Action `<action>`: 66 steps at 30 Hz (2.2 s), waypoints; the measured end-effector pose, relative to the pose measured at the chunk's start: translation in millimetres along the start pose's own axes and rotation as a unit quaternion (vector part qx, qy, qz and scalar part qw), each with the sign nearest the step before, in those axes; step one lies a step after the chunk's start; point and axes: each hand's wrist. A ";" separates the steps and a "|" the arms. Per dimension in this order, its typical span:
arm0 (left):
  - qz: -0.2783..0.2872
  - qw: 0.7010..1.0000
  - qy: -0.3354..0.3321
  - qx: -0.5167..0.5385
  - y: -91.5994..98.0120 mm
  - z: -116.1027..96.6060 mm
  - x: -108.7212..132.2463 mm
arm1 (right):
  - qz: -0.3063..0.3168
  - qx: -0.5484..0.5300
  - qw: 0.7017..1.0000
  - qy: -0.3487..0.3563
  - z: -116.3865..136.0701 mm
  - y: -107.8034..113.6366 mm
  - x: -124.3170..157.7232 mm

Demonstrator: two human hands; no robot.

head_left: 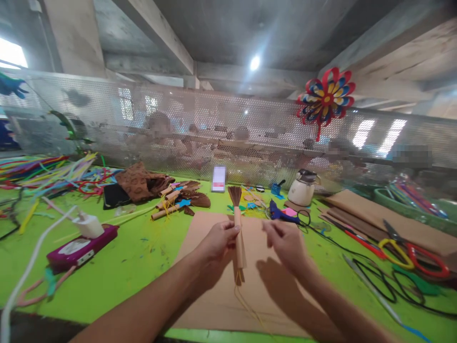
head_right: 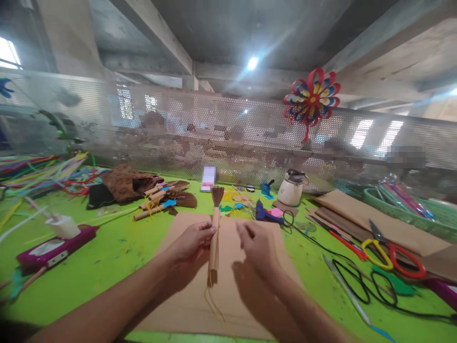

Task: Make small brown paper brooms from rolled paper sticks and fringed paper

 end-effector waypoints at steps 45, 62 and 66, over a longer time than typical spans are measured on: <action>0.008 1.000 0.011 0.026 -4.5 2.4 0.6 | 0.217 -0.170 0.961 -0.021 -55.8 73.3 -13.5; 0.074 0.996 0.054 -0.007 -1.9 -0.5 5.5 | 0.203 -0.169 0.965 0.000 -46.9 62.5 -13.7; 0.099 0.993 0.051 -0.026 0.8 1.0 5.5 | 0.182 -0.139 0.973 0.014 -50.4 61.0 -14.6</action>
Point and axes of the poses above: each hand's wrist, its own x-axis away from the middle knuckle, its own y-axis out of the back of the hand, z = x × y, and after that the axes turned 7 degrees about x, right-handed
